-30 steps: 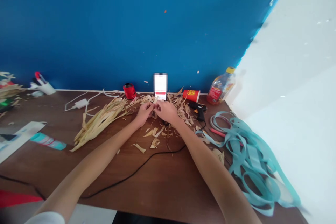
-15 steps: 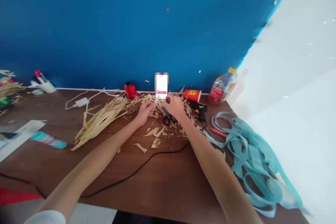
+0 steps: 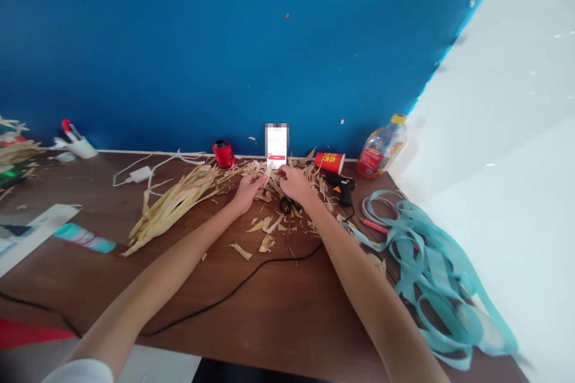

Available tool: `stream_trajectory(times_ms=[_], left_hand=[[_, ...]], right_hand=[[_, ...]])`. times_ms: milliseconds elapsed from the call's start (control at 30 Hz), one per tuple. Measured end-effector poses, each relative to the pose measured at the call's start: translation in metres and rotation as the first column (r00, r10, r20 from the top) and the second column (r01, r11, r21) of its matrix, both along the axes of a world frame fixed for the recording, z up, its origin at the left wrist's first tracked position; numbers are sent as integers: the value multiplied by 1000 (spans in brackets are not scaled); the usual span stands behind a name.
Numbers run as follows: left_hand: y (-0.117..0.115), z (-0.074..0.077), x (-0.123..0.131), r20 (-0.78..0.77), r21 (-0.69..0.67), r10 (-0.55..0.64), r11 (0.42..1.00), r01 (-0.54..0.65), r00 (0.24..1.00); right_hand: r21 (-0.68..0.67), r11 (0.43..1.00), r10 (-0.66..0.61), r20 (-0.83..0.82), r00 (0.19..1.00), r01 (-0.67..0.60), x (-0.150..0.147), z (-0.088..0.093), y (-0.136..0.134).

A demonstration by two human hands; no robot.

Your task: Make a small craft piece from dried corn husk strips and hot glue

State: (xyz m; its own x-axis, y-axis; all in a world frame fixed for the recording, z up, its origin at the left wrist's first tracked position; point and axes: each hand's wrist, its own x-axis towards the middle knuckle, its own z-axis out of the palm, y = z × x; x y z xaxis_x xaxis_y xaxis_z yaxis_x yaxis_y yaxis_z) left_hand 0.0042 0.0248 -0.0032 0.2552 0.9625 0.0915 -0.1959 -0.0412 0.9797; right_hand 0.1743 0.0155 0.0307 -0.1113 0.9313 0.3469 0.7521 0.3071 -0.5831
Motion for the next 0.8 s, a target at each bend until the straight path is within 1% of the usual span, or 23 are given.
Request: stream_trajectory(times_ms=[100, 167, 200, 300, 433, 533, 633, 700, 800], left_hand=[[-1, 1, 0, -22, 12, 9, 1000, -8, 1000], [-1, 1, 0, -33, 18, 13, 1000, -12, 999], [-1, 2, 0, -35, 20, 13, 1000, -13, 999], [-2, 2, 0, -45, 28, 1, 1000, 0, 999], [-4, 5, 1, -59, 22, 9, 1000, -7, 998], [-6, 7, 2, -62, 26, 11, 1000, -9, 998], [-7, 8, 3, -73, 57, 6, 998, -2, 997], [-6, 7, 2, -67, 58, 10, 998, -6, 998], [-5, 5, 1, -8, 8, 29, 1000, -29, 1000]], right_hand=[[-25, 981, 189, -34, 981, -190, -4, 7, -4], [-35, 964, 262, -65, 963, -265, -6, 12, -8], [-30, 961, 272, -82, 959, -275, -7, 13, -9], [-20, 969, 241, -140, 960, -246, -9, 12, -10], [-58, 968, 230, -202, 952, -246, -10, 6, -8], [-46, 974, 210, -189, 959, -222, -9, 3, -7], [-14, 980, 195, -117, 974, -198, -12, 2, -9], [39, 990, 137, -70, 988, -135, -17, 0, -12], [130, 991, 11, -53, 999, -4, -28, -3, -18]])
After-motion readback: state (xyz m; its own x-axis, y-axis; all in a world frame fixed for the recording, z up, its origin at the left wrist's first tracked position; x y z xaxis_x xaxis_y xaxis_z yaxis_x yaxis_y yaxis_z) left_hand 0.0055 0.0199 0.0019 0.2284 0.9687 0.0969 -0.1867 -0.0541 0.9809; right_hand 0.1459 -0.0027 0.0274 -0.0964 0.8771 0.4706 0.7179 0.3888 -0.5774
